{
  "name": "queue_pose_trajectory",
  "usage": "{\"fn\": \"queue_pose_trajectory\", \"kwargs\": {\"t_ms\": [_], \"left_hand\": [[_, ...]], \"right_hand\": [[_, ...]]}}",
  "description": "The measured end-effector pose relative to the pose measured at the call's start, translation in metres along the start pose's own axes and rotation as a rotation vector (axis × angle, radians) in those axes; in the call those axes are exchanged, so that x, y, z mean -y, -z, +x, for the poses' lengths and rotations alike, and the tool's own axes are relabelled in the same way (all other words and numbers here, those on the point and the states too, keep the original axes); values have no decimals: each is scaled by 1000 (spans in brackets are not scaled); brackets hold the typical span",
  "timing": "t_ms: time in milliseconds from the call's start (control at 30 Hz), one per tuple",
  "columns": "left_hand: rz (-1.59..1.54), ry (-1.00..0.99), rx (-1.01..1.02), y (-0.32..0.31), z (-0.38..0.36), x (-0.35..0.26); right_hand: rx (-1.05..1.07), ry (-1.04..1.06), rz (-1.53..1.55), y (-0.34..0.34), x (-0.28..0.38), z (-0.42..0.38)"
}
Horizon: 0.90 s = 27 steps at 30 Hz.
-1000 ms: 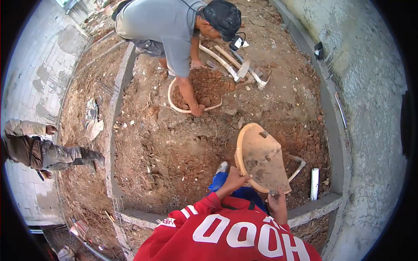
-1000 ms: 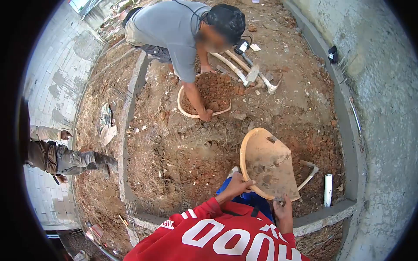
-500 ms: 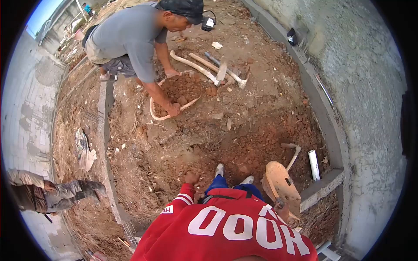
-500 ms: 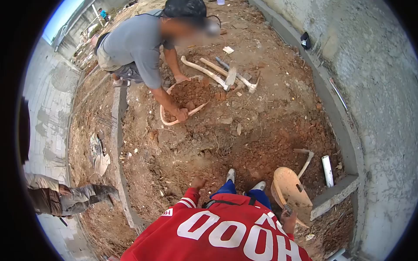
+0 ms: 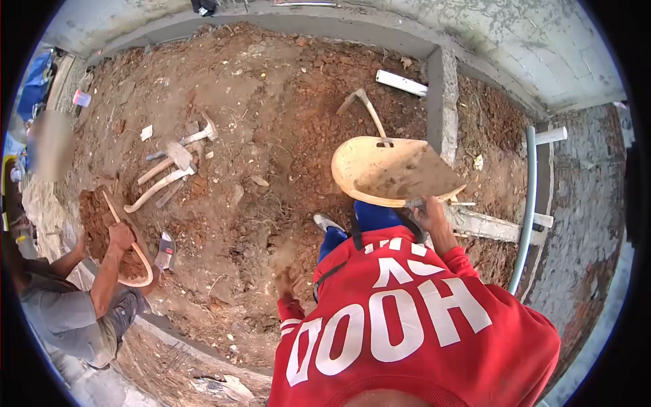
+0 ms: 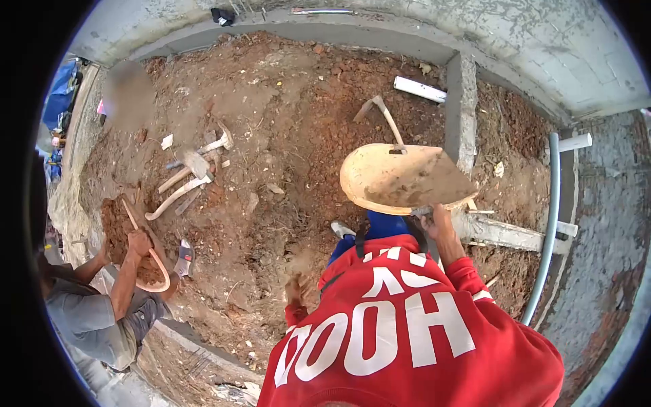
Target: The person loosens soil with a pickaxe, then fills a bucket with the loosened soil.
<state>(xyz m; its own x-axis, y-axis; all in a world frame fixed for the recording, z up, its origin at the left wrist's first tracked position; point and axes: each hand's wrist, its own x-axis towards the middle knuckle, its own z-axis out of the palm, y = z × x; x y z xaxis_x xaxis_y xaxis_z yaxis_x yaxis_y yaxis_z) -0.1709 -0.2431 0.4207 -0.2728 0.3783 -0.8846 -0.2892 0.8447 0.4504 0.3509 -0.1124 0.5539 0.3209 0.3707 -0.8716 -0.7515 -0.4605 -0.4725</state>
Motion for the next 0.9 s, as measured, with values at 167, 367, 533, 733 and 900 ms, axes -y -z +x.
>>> {"fn": "queue_pose_trajectory", "kwargs": {"t_ms": [167,367,533,733,900], "left_hand": [[-36,20,431,-108,-72,-181],[-172,-28,553,-173,-39,-214],[-166,-126,86,-212,-38,-211],[-40,-113,-373,-295,-10,-230],[-64,-12,-494,-341,46,-223]], "right_hand": [[92,31,-227,-65,27,-61],[257,-52,-697,-120,64,-26],[388,-301,-690,-145,91,83],[92,75,-1022,-117,83,326],[-54,104,-1740,-114,79,478]]}}
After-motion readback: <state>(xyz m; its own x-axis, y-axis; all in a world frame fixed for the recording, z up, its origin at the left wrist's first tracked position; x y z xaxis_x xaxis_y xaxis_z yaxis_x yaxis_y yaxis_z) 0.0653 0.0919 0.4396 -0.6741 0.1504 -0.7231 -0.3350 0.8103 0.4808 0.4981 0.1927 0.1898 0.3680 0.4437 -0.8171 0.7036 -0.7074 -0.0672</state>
